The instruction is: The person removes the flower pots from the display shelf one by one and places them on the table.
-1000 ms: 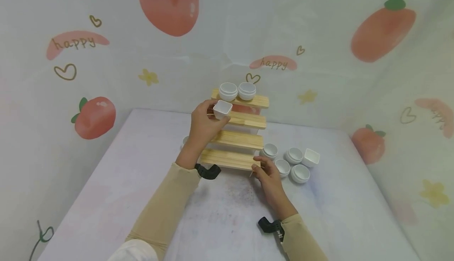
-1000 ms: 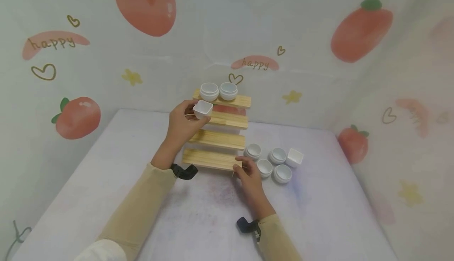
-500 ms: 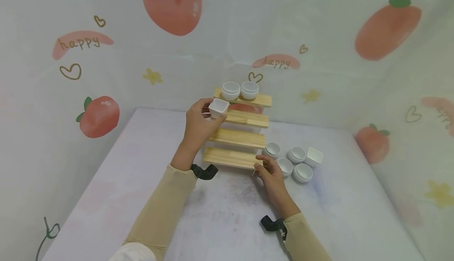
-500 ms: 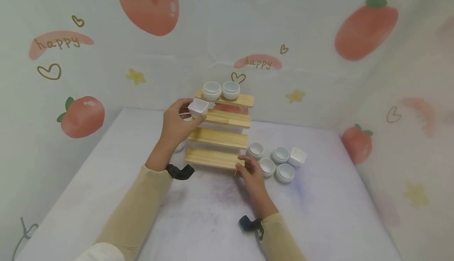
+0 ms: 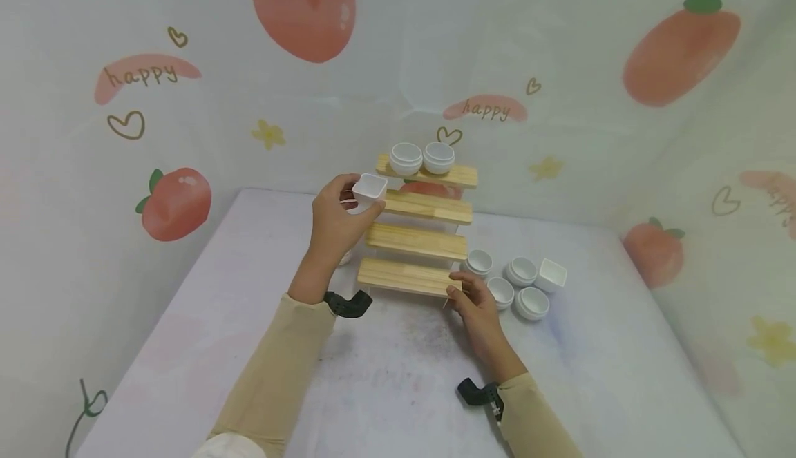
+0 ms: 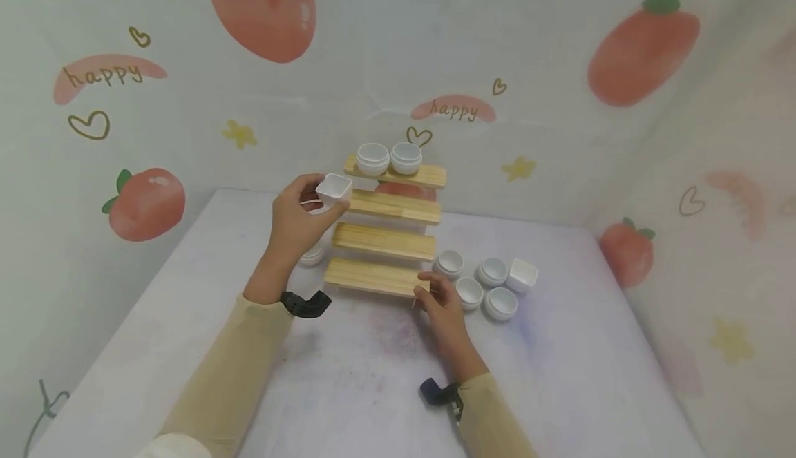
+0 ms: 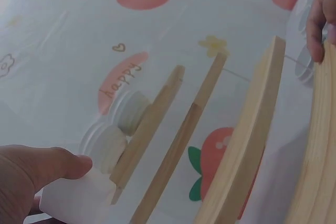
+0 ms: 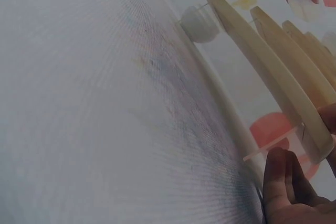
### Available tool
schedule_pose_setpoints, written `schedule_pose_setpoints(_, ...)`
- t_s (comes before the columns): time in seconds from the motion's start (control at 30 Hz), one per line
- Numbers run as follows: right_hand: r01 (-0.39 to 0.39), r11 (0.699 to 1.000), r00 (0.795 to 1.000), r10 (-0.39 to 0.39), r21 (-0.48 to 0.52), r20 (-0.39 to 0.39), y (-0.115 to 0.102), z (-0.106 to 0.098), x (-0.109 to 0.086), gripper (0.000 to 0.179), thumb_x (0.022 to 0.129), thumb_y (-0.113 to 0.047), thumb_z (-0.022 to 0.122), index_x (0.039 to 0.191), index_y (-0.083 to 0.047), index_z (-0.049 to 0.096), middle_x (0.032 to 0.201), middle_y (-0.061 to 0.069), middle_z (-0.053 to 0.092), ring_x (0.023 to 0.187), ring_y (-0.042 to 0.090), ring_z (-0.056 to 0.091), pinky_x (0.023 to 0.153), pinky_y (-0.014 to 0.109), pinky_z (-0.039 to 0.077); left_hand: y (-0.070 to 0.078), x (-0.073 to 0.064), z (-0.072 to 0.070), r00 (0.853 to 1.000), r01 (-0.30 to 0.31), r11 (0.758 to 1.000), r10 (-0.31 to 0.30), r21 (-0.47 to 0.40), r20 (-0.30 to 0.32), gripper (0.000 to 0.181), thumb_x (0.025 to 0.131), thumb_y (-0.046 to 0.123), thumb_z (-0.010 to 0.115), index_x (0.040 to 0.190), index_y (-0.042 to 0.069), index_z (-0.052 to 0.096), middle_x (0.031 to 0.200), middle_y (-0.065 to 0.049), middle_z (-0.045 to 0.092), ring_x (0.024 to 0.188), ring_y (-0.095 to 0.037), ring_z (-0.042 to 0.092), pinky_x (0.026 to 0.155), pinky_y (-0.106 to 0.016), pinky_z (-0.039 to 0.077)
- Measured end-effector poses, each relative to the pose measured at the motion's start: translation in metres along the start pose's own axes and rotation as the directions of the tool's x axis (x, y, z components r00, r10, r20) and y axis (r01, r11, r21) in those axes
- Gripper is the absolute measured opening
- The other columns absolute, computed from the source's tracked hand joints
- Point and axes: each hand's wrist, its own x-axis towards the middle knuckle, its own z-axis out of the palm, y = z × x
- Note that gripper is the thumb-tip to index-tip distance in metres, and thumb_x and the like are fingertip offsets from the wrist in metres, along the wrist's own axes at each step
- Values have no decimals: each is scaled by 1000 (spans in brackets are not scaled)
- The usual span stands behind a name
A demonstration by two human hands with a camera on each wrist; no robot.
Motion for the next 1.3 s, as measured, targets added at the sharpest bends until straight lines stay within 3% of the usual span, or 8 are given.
schedule_pose_setpoints(0.27,-7,1000,1000,7,-12,3,-1,1,0,37,103,-8,67,139,-4,60,133,13,59,109,16,61,89,25,56,-8,-5,-15,1000,20,999,-20,35,-21,57,87,15,87,135,-4,63,124,-20,69,111,-34,68,99,-48,60)
schedule_pose_setpoints(0.83,-1,1000,1000,1,14,4,-1,1,0,37,103,-6,67,138,-3,60,129,11,59,109,17,61,90,25,56,-24,-15,-34,996,62,994,-57,85,-61,59,87,15,89,136,-5,63,123,-23,69,111,-37,68,98,-49,60)
schedule_pose_setpoints(1.3,-27,1000,1000,27,-2,0,-2,1,-1,38,104,-9,67,140,-4,59,138,15,57,113,19,59,92,25,56,-39,-21,-48,991,103,990,-93,99,-98,58,86,11,88,135,-6,63,124,-24,69,111,-39,69,99,-51,59)
